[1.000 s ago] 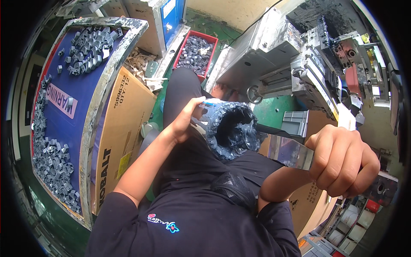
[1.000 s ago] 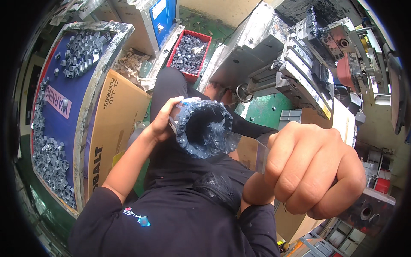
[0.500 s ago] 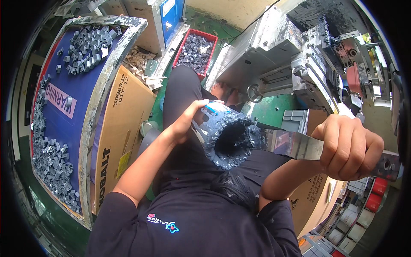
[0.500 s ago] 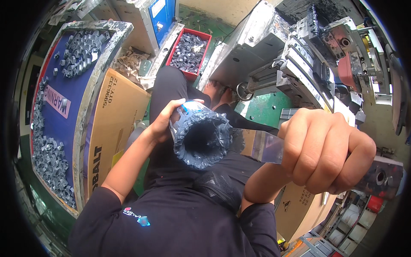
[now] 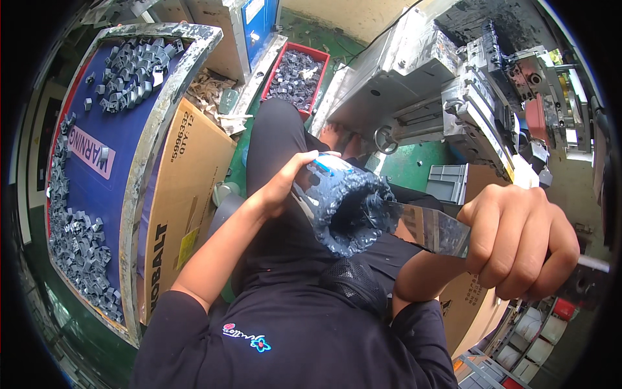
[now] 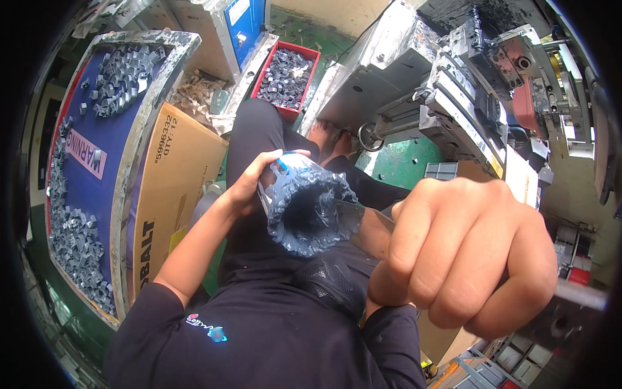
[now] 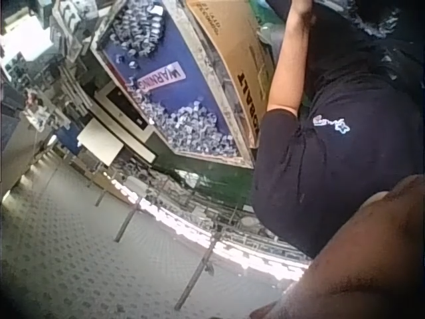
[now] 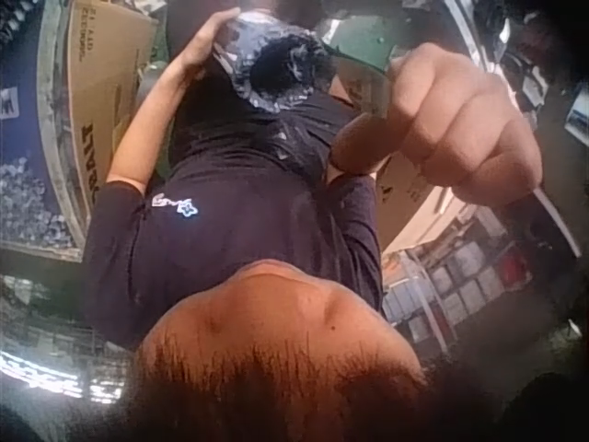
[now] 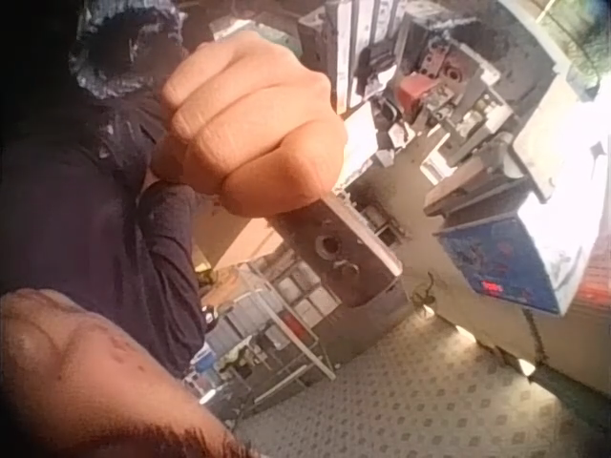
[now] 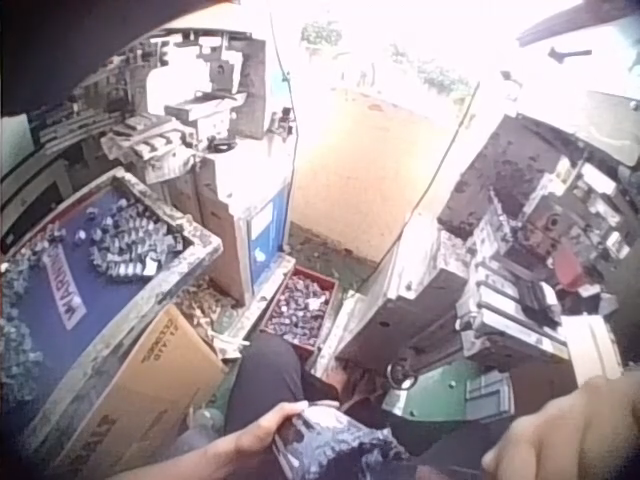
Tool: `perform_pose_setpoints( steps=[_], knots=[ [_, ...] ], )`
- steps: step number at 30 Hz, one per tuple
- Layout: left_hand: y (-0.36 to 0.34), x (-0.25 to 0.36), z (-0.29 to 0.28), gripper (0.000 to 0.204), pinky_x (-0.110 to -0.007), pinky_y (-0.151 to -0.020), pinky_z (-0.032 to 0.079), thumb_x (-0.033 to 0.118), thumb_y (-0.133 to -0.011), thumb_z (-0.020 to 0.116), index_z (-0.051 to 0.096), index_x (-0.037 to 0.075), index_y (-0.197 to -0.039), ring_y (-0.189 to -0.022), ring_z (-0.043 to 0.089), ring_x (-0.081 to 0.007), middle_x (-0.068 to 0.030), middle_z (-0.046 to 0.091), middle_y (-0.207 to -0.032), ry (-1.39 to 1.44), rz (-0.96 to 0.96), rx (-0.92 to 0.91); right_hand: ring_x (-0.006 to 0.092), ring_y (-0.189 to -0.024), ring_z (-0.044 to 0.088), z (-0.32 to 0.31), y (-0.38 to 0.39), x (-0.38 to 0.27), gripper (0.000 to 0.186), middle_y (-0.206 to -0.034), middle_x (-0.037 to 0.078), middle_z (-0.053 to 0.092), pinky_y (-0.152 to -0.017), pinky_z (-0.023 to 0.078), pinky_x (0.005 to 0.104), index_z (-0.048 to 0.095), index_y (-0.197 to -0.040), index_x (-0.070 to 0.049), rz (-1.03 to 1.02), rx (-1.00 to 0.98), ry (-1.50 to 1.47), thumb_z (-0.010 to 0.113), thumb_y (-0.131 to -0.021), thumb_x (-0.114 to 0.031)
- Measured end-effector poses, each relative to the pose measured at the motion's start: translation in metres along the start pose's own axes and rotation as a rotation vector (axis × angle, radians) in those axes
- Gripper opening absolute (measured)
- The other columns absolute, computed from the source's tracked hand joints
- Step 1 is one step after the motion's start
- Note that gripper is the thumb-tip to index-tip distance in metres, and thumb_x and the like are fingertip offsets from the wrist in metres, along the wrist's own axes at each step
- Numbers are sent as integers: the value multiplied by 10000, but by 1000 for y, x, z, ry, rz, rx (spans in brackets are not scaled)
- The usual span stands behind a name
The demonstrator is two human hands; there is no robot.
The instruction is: The recorder is scraping excess grey paste or ink from the inside of a cylindrical component using a metal spatula.
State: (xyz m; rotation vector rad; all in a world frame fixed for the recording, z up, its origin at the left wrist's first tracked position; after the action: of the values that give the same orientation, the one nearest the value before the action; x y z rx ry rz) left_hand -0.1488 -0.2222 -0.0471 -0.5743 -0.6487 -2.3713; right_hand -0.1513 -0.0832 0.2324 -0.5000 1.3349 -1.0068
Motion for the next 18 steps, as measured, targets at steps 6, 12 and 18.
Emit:
perform_pose_setpoints(
  steps=[6, 12, 18],
  knots=[
    [-1, -3, -3, 617, -376, -1027, 454, 409, -982, 390, 407, -24, -1421, -1175, 586, -239, -177, 579, -1305, -98, 31, 2, 171, -398, 473, -8, 5, -6, 132, -551, 136, 529, -362, 324, 262, 482, -779, 6, 84, -35, 7, 490, -859, 112],
    [1, -1, -3, 614, -372, -1026, 456, 406, -976, 401, 417, -19, -1418, -1169, 588, -236, -175, 579, -1302, -104, 38, -14, 167, -399, 478, -12, 13, -12, 119, -556, 120, 543, -365, 333, 259, 476, -800, -11, 24, 53, 50, 523, -847, 87],
    [-1, -3, -3, 611, -378, -1024, 459, 403, -986, 387, 410, -16, -1429, -1177, 588, -238, -178, 583, -1304, -38, 3, 32, 124, -336, 444, -9, 20, -15, 135, -467, 72, 491, -325, 340, 228, 482, -729, -49, 38, 98, 200, 505, -793, 67]
  ],
)
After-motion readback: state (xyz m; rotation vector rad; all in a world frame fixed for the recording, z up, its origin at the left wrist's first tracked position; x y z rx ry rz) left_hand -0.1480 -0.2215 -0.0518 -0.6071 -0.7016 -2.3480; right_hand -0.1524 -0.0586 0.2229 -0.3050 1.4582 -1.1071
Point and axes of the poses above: each hand's wrist, its own y-axis away from the middle knuckle, its own z-axis out of the palm, x = y × z, the point moved 5 cm from there along -y, towards the middle knuckle
